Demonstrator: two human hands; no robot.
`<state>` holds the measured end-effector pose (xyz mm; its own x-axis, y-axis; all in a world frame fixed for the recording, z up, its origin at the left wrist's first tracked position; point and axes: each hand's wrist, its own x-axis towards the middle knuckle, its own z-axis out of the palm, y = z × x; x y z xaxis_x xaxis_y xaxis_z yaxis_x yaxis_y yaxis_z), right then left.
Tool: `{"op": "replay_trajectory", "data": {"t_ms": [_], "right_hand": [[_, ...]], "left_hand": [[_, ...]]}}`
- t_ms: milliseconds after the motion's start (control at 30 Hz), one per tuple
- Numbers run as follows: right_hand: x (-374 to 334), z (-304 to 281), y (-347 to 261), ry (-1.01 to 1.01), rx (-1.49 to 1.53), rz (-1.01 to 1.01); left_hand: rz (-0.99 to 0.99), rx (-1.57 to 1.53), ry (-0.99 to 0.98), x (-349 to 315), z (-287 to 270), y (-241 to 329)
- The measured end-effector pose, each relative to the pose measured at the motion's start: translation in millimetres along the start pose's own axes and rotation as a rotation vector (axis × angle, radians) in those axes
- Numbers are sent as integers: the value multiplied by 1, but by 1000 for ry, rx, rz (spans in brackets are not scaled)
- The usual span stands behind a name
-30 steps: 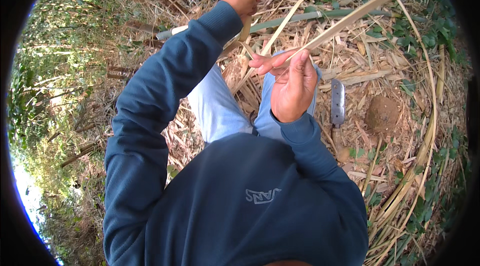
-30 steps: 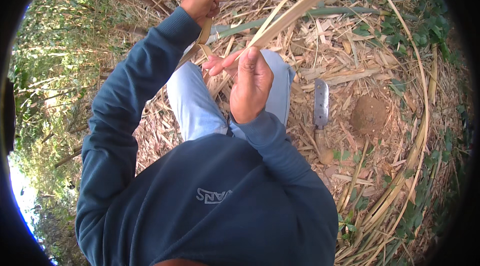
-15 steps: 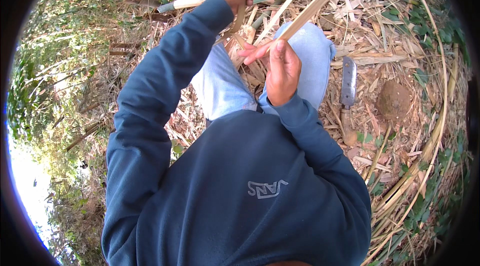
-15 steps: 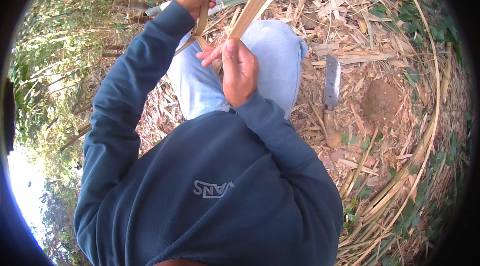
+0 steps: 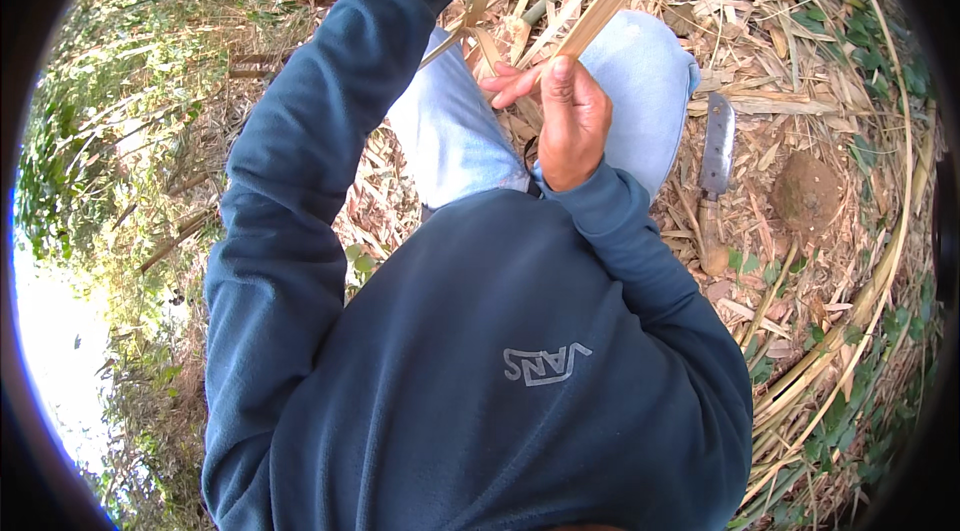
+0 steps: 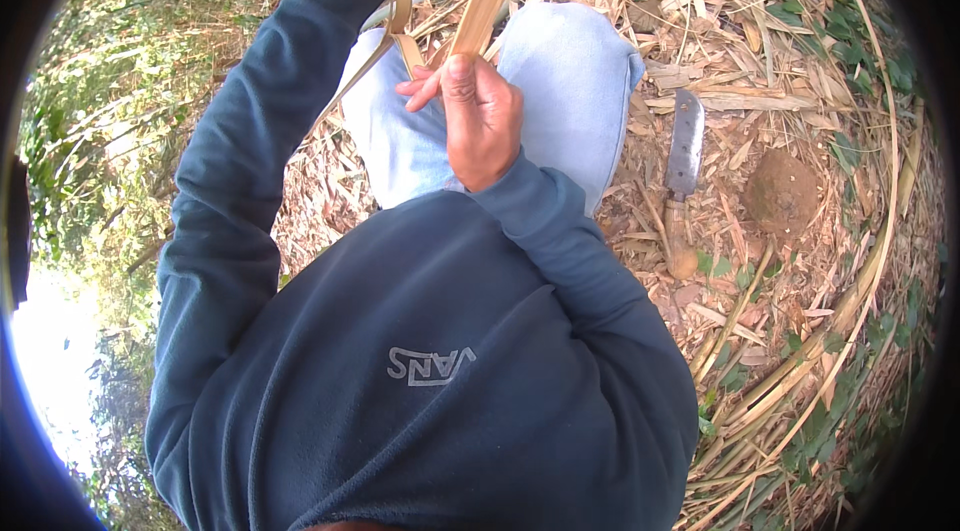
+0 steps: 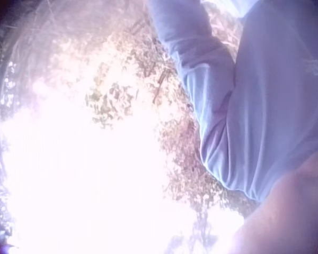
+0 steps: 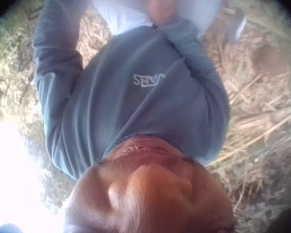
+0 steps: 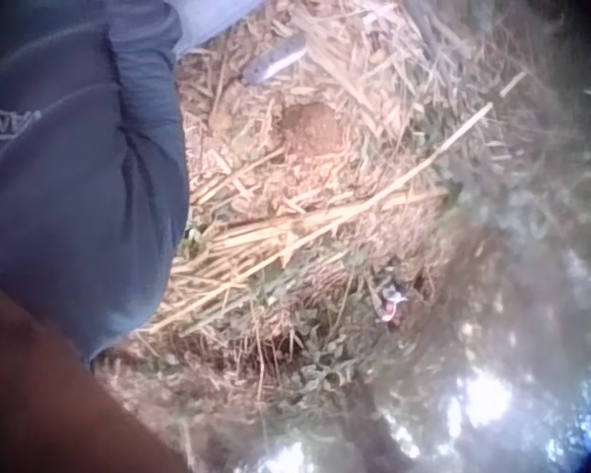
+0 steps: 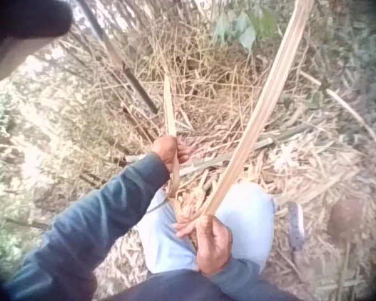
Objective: The person sits on the ground in a wooded area and uses a large knife to split a bamboo stalk into thin strips. They repeatedly strike the bamboo with the knife and then peel the resulting strips apart by hand.
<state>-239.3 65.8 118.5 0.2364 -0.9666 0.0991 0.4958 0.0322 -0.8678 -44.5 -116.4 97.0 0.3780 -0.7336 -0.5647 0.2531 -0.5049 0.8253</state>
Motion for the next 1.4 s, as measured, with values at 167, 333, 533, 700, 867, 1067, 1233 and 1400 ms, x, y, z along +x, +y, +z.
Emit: {"op": "replay_trajectory", "data": {"t_ms": [167, 333, 533, 700, 867, 1067, 1233, 1400], "right_hand": [[-42, -16, -18, -139, 23, 264], [-62, -52, -30, -279, 164, 266], [-30, -57, -54, -422, 135, 54], [-5, -80, -66, -351, 119, -13], [39, -128, -77, -223, 203, -77], [93, -241, -82, 95, 293, -124], [125, -361, -73, 292, 402, -112], [180, -390, -56, 208, 650, -135]], "left_hand": [[216, -322, 228, 49, -84, 7], [173, -200, -3, 54, -167, 79], [604, -330, 29, -2, -214, 206], [804, -375, 98, -60, -365, 331], [933, -370, 302, -148, -474, 379], [1019, -390, 625, -274, -605, 381], [1007, -418, 827, -303, -651, 368], [1048, -293, 785, -264, -602, 394]]}}
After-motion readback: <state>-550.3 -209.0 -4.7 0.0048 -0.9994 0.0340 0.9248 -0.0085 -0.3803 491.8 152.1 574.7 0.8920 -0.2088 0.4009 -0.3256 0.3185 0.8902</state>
